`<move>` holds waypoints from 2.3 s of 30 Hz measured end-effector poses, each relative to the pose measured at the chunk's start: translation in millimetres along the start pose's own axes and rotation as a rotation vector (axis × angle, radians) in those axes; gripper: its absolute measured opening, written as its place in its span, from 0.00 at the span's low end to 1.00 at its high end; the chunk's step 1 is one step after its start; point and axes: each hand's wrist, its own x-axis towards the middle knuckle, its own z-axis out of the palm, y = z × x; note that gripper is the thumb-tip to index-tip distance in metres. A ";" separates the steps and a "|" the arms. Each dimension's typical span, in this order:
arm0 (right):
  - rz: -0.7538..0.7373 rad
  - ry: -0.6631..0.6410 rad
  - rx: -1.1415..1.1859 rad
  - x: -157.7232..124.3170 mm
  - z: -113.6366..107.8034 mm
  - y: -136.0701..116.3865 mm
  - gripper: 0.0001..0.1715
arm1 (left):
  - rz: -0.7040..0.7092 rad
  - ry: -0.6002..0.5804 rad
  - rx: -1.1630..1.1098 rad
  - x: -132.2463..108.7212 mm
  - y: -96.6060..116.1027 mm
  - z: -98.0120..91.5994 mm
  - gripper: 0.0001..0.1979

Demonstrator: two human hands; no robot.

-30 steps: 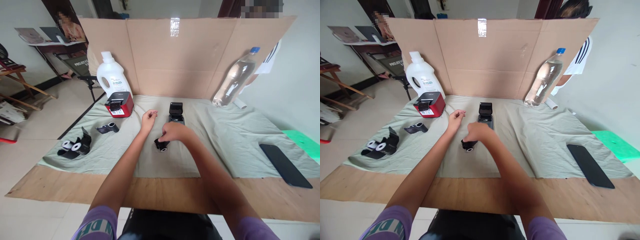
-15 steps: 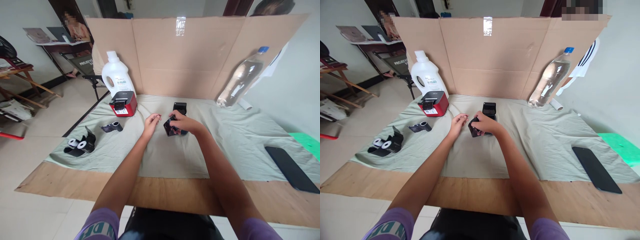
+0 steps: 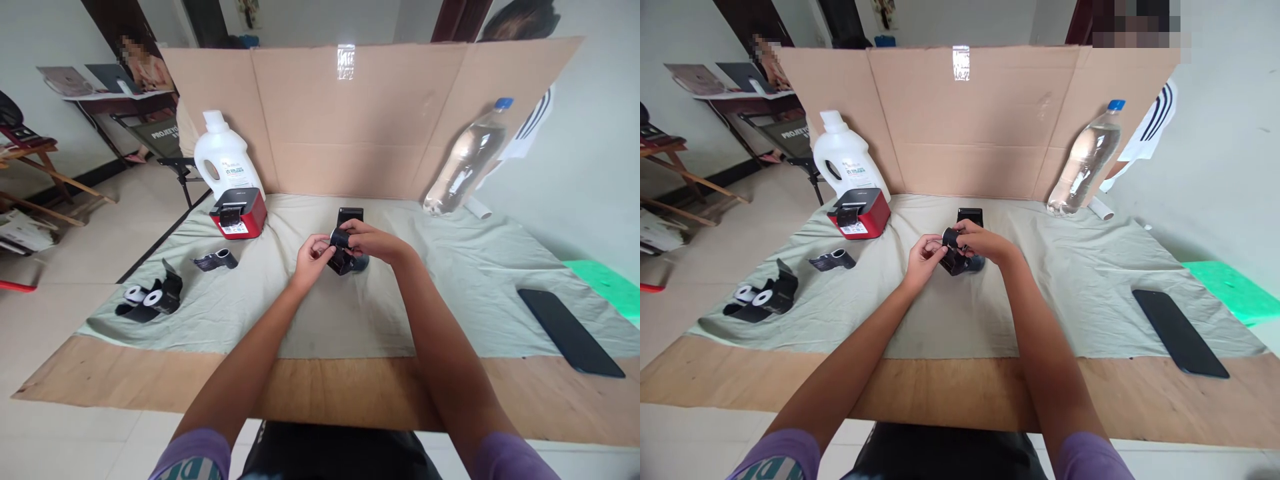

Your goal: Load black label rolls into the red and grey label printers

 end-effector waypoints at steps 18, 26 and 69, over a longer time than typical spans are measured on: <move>-0.063 0.339 -0.040 1.3 2.2 -11.8 0.06 | 0.136 0.064 -0.064 -5.7 3.7 13.2 0.33; -0.046 0.292 -0.069 0.5 0.3 -11.0 0.04 | 0.136 0.051 -0.041 -5.4 6.5 10.8 0.36; -0.251 0.506 -0.738 52.5 -33.9 80.1 0.19 | -0.236 -0.031 0.073 -26.0 -18.0 39.3 0.41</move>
